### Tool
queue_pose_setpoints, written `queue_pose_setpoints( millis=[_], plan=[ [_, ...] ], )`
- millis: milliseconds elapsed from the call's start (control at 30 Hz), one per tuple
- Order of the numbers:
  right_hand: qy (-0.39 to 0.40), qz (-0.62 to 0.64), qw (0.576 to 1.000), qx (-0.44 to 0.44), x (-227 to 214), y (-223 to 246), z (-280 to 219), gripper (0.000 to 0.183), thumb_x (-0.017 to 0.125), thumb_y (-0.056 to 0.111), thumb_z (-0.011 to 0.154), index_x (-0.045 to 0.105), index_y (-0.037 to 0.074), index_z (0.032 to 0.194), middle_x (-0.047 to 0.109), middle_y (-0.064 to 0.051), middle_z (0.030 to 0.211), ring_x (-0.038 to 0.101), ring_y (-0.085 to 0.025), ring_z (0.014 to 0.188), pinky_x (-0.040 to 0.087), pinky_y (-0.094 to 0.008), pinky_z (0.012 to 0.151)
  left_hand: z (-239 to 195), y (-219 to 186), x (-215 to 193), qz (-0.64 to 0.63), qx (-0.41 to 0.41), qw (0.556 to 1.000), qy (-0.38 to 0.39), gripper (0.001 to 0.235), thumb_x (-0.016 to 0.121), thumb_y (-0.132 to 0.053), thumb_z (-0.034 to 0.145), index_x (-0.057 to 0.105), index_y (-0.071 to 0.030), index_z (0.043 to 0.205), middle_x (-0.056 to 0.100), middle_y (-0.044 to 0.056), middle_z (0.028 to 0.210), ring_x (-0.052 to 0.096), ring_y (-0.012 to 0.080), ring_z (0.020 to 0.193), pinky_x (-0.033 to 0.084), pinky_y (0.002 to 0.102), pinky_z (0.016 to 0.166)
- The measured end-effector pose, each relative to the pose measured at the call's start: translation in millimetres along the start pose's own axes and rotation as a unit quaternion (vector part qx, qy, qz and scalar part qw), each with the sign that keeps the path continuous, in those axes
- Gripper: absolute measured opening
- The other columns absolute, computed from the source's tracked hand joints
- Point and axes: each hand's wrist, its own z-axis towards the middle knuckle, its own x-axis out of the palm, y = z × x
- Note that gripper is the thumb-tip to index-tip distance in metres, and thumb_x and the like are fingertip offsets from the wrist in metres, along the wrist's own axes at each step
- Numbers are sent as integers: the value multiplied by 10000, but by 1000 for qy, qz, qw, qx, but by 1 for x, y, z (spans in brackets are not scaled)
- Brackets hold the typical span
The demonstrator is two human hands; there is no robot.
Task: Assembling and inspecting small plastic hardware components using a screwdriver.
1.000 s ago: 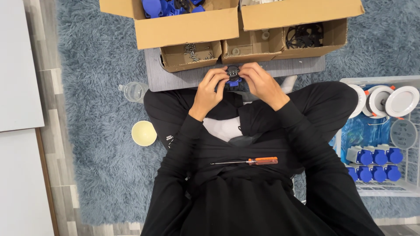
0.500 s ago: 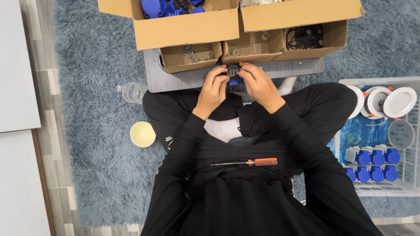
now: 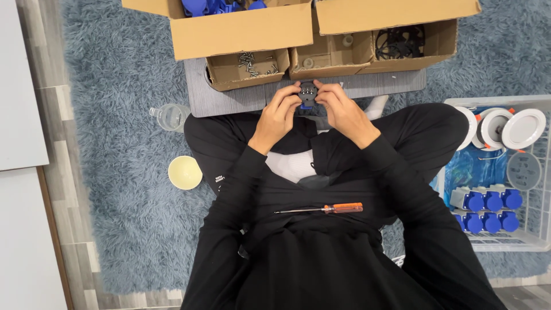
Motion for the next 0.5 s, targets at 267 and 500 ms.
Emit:
queue_pose_setpoints(
  millis=[267, 500],
  plan=[
    [39, -49, 998, -12, -14, 6, 3, 56, 632, -24, 1137, 686, -10, 1134, 675, -136, 1201, 790, -395, 1060, 669, -419, 814, 14, -13, -22, -80, -38, 994, 58, 40, 663, -44, 1098, 694, -21, 1089, 661, 123, 1396, 671, 360, 1357, 608, 455, 1093],
    [39, -50, 998, -20, -12, 0, -4, 56, 636, -7, 1139, 692, -9, 1138, 664, -135, 1206, 777, -410, 1116, 680, -407, 823, -5, -5, 9, -84, -117, 990, -5, 673, 1002, -302, 862, 551, -40, 1287, 622, 199, 1412, 688, 421, 1286, 607, 438, 1081]
  ],
)
